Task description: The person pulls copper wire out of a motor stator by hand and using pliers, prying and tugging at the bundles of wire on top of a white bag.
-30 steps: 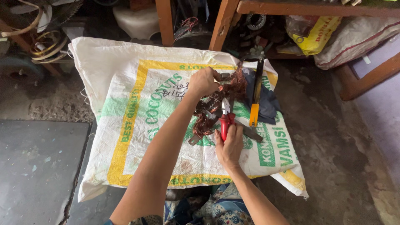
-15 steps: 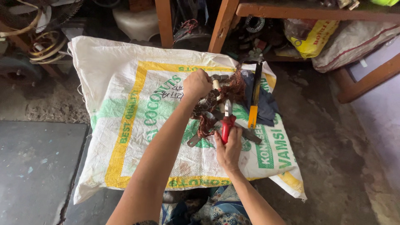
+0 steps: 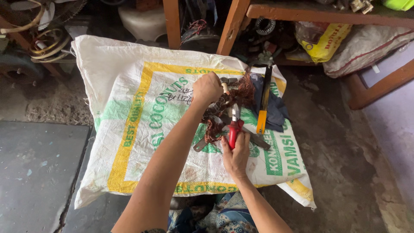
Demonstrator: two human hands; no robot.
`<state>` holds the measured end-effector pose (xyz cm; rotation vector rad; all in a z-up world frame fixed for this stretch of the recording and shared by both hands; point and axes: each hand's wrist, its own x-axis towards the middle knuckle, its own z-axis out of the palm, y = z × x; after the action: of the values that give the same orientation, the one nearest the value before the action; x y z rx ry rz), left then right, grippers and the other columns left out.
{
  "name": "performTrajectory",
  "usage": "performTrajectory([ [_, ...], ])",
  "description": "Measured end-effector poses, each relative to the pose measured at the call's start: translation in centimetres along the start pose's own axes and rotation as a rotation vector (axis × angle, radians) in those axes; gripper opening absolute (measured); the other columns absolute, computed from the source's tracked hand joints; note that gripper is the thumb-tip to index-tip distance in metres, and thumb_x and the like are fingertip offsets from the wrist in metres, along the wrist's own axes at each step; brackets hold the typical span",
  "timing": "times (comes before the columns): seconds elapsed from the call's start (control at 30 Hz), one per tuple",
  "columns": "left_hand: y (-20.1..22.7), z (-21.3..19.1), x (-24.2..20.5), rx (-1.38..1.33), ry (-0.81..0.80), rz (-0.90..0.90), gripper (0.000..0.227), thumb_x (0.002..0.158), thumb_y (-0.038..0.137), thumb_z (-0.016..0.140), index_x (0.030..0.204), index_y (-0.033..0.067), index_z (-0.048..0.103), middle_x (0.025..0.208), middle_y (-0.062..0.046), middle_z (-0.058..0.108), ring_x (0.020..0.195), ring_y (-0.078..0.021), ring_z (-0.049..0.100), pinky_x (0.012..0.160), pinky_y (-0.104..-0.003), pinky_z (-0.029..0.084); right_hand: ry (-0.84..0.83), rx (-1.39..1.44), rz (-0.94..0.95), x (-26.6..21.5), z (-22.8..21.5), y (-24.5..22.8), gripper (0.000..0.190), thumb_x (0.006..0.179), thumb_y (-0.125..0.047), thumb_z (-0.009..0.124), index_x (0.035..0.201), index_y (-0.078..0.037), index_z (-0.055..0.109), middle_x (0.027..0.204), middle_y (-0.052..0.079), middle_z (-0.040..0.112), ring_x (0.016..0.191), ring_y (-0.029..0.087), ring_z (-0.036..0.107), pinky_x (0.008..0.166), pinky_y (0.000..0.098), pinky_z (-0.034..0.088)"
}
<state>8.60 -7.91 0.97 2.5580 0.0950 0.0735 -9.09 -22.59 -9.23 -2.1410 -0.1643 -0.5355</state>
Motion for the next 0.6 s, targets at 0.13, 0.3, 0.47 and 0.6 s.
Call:
performTrajectory([
  [0.13,-0.5,0.0,-0.1,-0.030,0.007,-0.020,0.018,0.089,0.021,0.069,0.102,0.0123,0.077,0.100,-0.012,0.076,0.091,-0.0267,0.074,0.082,-0.041,0.058,-0.001,-0.044,-0.056,0.1,0.1,0.2,0.037,0.094,-0.026,0.069,0.117,0.000,0.055,0.108,0.013,0.051,0.071,0.018,0.062,0.058,0.0307,0.059],
  [0.3,-1.0,0.1,-0.6,-0.011,0.060,0.026,0.022,0.088,0.030,0.073,0.102,0.0141,0.079,0.098,-0.012,0.076,0.090,-0.0278,0.073,0.081,-0.040,0.057,-0.027,0.027,-0.054,-0.2,0.5,0.7,0.036,0.092,-0.020,0.069,0.118,0.001,0.055,0.110,0.014,0.051,0.076,0.018,0.063,0.061,0.0318,0.060],
  [0.47,-1.3,-0.8,-1.8,0.056,-0.082,0.020,0.056,0.072,0.064,0.080,0.097,0.0147,0.080,0.093,-0.009,0.079,0.084,-0.0212,0.075,0.076,-0.038,0.061,-0.297,0.157,-0.134,0.5,-1.6,2.4,0.035,0.084,-0.004,0.059,0.118,0.002,0.064,0.109,0.012,0.061,0.088,0.019,0.066,0.077,0.0347,0.060],
  [0.6,-3.1,-3.0,-3.2,0.018,-0.113,0.059,0.072,0.050,0.076,0.086,0.094,0.0185,0.082,0.092,-0.005,0.079,0.085,-0.0188,0.074,0.079,-0.036,0.058,-0.732,0.217,0.242,2.8,-4.0,3.1,0.028,0.074,-0.005,0.066,0.102,0.002,0.068,0.095,0.011,0.062,0.076,0.021,0.061,0.070,0.0340,0.053],
])
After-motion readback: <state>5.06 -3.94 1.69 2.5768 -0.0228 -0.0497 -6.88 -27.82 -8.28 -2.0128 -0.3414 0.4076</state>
